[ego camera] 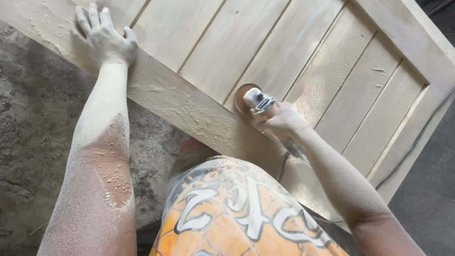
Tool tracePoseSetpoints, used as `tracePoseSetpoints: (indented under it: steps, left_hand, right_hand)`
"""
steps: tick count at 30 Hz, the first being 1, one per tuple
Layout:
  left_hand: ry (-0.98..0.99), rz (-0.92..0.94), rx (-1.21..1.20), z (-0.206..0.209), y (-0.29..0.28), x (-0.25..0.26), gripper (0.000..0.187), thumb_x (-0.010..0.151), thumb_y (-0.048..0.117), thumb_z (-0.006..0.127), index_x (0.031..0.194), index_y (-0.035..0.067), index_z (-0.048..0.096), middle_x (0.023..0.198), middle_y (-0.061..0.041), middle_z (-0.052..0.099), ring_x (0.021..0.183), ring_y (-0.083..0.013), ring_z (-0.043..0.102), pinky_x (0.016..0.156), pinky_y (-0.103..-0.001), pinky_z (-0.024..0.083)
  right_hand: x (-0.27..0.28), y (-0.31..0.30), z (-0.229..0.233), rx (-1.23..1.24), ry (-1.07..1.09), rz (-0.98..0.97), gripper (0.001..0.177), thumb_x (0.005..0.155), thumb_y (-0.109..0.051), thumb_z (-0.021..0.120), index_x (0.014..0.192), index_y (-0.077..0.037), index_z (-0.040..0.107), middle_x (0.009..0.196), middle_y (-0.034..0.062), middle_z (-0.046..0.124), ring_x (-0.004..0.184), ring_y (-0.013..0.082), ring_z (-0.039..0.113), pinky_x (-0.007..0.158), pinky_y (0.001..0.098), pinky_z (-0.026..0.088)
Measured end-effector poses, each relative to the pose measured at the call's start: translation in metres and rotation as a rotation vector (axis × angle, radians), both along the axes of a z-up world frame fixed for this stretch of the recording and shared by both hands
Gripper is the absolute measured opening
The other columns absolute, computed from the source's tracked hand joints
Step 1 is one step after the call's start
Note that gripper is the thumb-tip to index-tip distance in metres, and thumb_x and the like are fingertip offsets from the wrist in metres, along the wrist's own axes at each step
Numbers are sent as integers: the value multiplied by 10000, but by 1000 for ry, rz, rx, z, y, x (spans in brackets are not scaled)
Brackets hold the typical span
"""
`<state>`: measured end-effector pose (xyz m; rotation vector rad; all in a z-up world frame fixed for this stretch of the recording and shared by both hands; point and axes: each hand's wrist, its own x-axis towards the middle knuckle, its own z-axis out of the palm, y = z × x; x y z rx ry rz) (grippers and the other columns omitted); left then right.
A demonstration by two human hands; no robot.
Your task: The person uses an electric orbital sander to smooth the surface of a wooden door. They move the sander systematically across the panels and frame of the door while holding it steady with their other hand.
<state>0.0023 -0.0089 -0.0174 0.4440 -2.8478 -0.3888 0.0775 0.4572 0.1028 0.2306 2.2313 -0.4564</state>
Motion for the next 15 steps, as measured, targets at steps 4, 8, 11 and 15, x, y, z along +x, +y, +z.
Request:
tracePoseSetpoints:
  steps: [4,8,11,15]
  left_hand:
    - [-31,14,13,7,2,-3,596,926,285,548,1438,-21,567,1595,-247,426,1534,-434,204,1233,-638,74]
    - [-49,33,7,13,4,-3,604,914,294,536,1436,-8,566,1594,-232,421,1528,-423,202,1217,-640,68]
    - [-66,30,24,20,6,-2,613,920,308,530,1445,-8,559,1600,-221,417,1532,-410,197,1228,-614,71]
    - [-79,34,33,33,11,0,630,913,335,526,1447,3,550,1598,-201,409,1519,-399,197,1215,-590,81]
  right_hand:
    - [-8,-25,17,-103,37,51,499,703,-319,821,1118,-60,724,996,170,771,889,281,738,835,392,591]
    - [-55,-21,4,-22,9,-48,496,742,-319,835,1167,-103,700,1035,152,720,916,257,694,832,380,567]
    - [-76,-4,3,-26,7,-219,484,755,-258,802,1173,-50,677,1018,157,708,894,261,694,790,393,605]
    - [-60,-1,8,4,124,17,429,820,-326,753,1157,-70,686,961,146,690,861,227,672,788,372,562]
